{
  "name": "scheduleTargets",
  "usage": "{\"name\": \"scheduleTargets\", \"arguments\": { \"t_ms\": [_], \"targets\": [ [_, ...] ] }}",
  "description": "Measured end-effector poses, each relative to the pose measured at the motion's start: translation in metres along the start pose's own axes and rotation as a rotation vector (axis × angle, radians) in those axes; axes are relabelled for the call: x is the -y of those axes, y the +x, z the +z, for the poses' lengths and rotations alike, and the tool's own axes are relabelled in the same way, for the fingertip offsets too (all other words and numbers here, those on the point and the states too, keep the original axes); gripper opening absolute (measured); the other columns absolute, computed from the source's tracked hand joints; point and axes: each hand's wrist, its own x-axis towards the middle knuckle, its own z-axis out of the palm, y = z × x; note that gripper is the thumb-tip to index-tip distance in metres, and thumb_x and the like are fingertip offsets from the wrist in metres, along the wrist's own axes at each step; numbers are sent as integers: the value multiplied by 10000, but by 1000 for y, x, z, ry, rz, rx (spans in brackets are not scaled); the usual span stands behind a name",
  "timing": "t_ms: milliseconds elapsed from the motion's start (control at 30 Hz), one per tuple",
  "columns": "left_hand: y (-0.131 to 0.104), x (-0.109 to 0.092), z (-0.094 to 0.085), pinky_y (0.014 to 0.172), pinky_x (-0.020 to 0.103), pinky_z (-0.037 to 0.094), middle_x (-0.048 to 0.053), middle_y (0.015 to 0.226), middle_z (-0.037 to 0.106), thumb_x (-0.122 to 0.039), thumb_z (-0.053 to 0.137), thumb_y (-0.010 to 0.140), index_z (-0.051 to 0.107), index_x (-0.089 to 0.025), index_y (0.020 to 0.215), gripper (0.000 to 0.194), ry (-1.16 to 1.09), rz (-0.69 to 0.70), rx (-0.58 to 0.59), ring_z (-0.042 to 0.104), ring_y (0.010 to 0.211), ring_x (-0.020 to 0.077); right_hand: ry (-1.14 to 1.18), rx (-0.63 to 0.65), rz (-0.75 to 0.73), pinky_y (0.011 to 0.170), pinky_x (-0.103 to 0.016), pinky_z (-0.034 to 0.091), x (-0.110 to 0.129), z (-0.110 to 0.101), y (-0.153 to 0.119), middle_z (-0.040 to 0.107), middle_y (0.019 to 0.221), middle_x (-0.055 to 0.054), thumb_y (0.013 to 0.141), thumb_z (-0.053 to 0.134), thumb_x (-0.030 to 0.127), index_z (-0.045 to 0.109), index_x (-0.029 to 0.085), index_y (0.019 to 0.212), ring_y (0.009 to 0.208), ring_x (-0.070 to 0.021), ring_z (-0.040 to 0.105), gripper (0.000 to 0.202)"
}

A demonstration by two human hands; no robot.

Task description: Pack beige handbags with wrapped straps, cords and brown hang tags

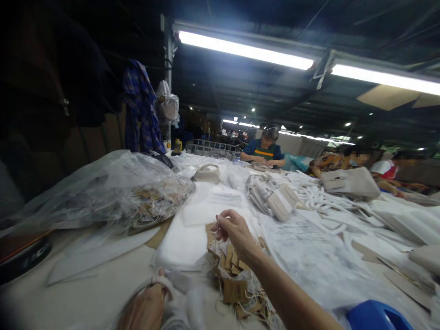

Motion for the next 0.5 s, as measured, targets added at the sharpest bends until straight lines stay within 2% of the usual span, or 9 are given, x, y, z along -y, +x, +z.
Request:
{"name": "scheduleTargets", "arguments": {
  "t_ms": [100, 200, 300, 400, 500],
  "targets": [
    [-4, -3, -1, 801, 319, 486, 146, 956, 685, -33, 206, 865, 646, -125, 964, 460, 42, -22, 12, 649, 928, 213, -18, 24, 8, 417, -182, 319, 1, 1, 5, 648, 620, -6, 628, 695, 562, 465, 176, 738, 439, -74, 504, 462],
    [-5, -3, 1, 803, 329, 488, 152, 947, 685, -31, 204, 871, 648, -113, 957, 459, 74, -12, 15, 650, 919, 220, -53, 48, 17, 426, -195, 335, 1, 5, 8, 650, 635, -16, 653, 666, 585, 467, 179, 748, 455, -86, 514, 462],
    [-5, -2, 1, 807, 295, 489, 157, 970, 688, -54, 174, 904, 588, -99, 1132, 475, 38, 0, -6, 653, 927, 202, -91, 41, 16, 439, -206, 352, 0, 9, 11, 646, 658, -26, 674, 627, 588, 465, 183, 773, 481, -100, 529, 447],
    [-3, -2, 3, 811, 281, 489, 157, 1006, 683, -69, 185, 917, 478, -103, 1281, 469, -11, 0, -11, 651, 938, 196, -151, -31, 10, 502, -238, 417, -7, 5, 17, 635, 717, -36, 680, 577, 540, 453, 191, 817, 562, -133, 577, 395],
    [-2, 0, 6, 796, 292, 494, 154, 1012, 682, -66, 181, 917, 446, -109, 1313, 479, -30, -5, -13, 655, 920, 201, -292, -175, 16, 635, -319, 484, -22, -15, 23, 614, 848, -89, 668, 519, 398, 434, 184, 898, 698, -184, 617, 326]
  ]
}}
